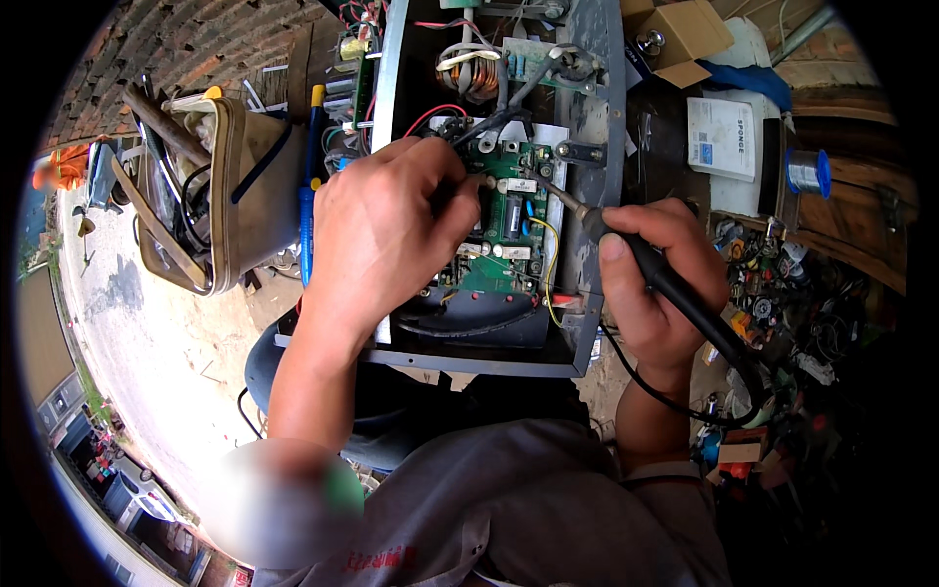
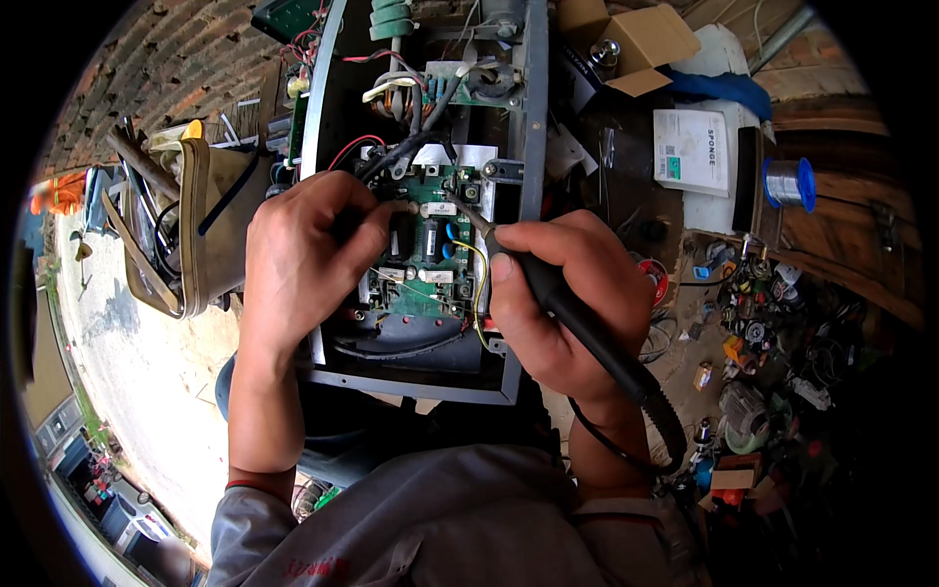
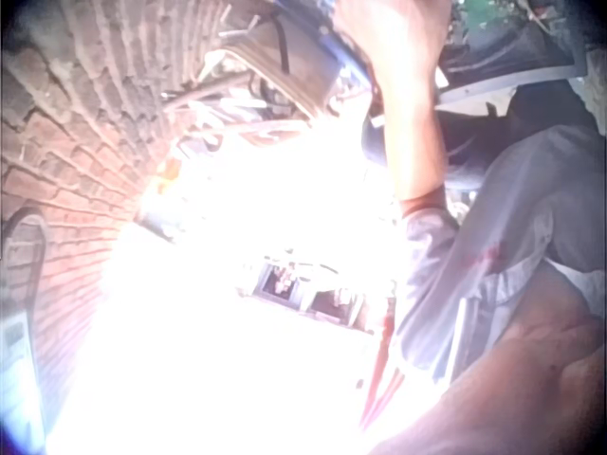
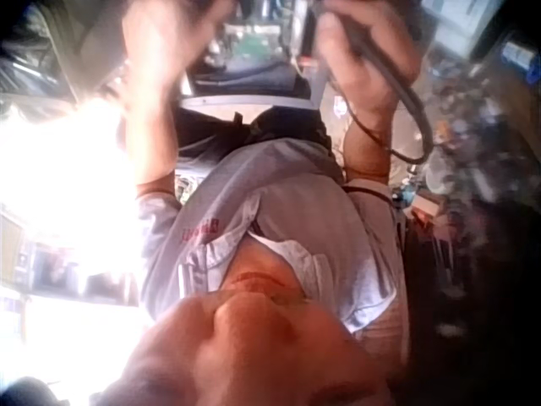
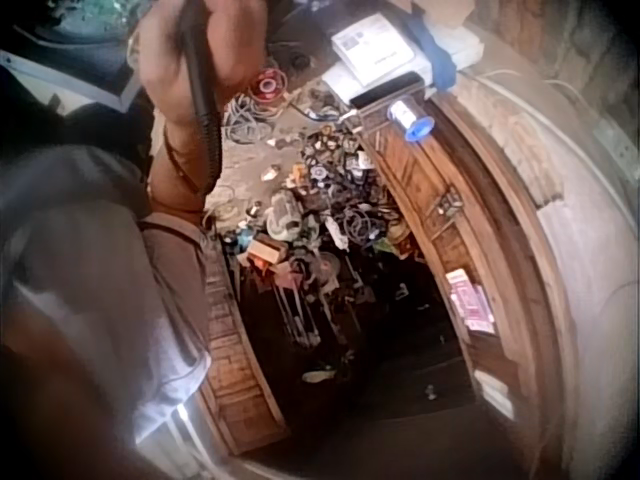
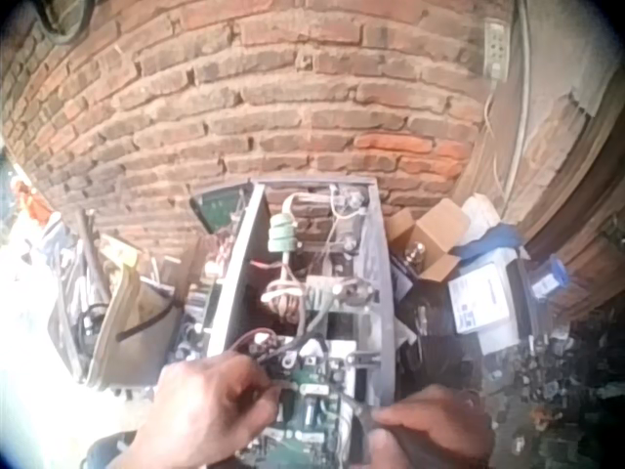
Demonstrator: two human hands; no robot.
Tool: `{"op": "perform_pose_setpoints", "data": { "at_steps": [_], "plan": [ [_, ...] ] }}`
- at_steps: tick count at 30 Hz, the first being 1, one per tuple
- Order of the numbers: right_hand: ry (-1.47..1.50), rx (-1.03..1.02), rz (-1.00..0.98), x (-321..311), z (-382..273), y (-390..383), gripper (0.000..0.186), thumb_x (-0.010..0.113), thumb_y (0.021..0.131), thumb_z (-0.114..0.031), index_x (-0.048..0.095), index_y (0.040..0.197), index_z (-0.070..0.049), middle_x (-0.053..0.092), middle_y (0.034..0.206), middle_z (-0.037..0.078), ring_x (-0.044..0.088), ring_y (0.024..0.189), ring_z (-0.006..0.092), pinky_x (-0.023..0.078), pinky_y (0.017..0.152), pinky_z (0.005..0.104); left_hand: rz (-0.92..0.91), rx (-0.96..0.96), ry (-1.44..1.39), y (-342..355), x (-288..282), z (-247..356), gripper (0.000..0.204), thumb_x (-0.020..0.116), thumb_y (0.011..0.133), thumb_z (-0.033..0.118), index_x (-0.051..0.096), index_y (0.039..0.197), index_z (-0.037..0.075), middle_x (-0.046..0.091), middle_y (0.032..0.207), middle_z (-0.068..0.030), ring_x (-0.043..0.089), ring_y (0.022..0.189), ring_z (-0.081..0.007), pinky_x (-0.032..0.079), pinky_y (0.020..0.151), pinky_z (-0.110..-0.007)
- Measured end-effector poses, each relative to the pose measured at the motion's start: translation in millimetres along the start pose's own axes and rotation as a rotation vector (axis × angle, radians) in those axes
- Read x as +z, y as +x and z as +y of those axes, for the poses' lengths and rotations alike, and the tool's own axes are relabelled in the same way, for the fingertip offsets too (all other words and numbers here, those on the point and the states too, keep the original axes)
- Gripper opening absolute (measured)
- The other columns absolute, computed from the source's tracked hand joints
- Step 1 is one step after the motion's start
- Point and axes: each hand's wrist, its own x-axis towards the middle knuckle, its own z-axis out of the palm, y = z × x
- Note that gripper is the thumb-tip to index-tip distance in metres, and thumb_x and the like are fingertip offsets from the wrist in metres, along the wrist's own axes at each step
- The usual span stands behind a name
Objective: The person uses a soldering iron and solder wire to attach wires to a green circuit board inside an open metal casing. They repeatedly heat connection points and feed solder to secure the wires in place.
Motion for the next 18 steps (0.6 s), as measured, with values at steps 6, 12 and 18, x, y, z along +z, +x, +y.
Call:
{"op": "perform_pose_setpoints", "data": {
  "at_steps": [6, 12, 18],
  "plan": [
    [-0.004, -0.054, -0.028, -4.1, 2.3, 7.3, 0.017, 0.073, 0.081, 0.001, 0.069, 0.097, 0.004, 0.064, 0.073, 0.012, 0.063, 0.061, 0.0208, 0.047, 0.055, 0.0299, -0.002, -0.009, -0.004, 0.4, 1.4, 0.1, 0.015, 0.074, 0.083, 0.020, 0.067, 0.082, 0.007, 0.069, 0.078, -0.0111, 0.067, 0.069, -0.0351, 0.051, 0.062, -0.046],
    [-0.013, -0.037, -0.025, -3.6, 0.9, 7.1, 0.017, 0.073, 0.081, 0.002, 0.069, 0.097, 0.004, 0.064, 0.074, 0.012, 0.063, 0.061, 0.0203, 0.047, 0.054, 0.0294, 0.000, -0.002, 0.007, 0.9, 2.0, 0.9, 0.015, 0.074, 0.083, 0.020, 0.067, 0.082, 0.007, 0.069, 0.078, -0.0113, 0.068, 0.069, -0.0350, 0.052, 0.062, -0.045],
    [-0.009, -0.032, -0.025, -4.1, 2.2, 5.6, 0.017, 0.073, 0.081, 0.001, 0.069, 0.097, 0.005, 0.064, 0.074, 0.012, 0.063, 0.061, 0.0199, 0.047, 0.054, 0.0291, 0.011, -0.022, -0.041, 0.7, 1.8, 0.2, 0.014, 0.074, 0.083, 0.020, 0.067, 0.083, 0.007, 0.069, 0.078, -0.0114, 0.067, 0.069, -0.0348, 0.052, 0.062, -0.045]
  ]
}}
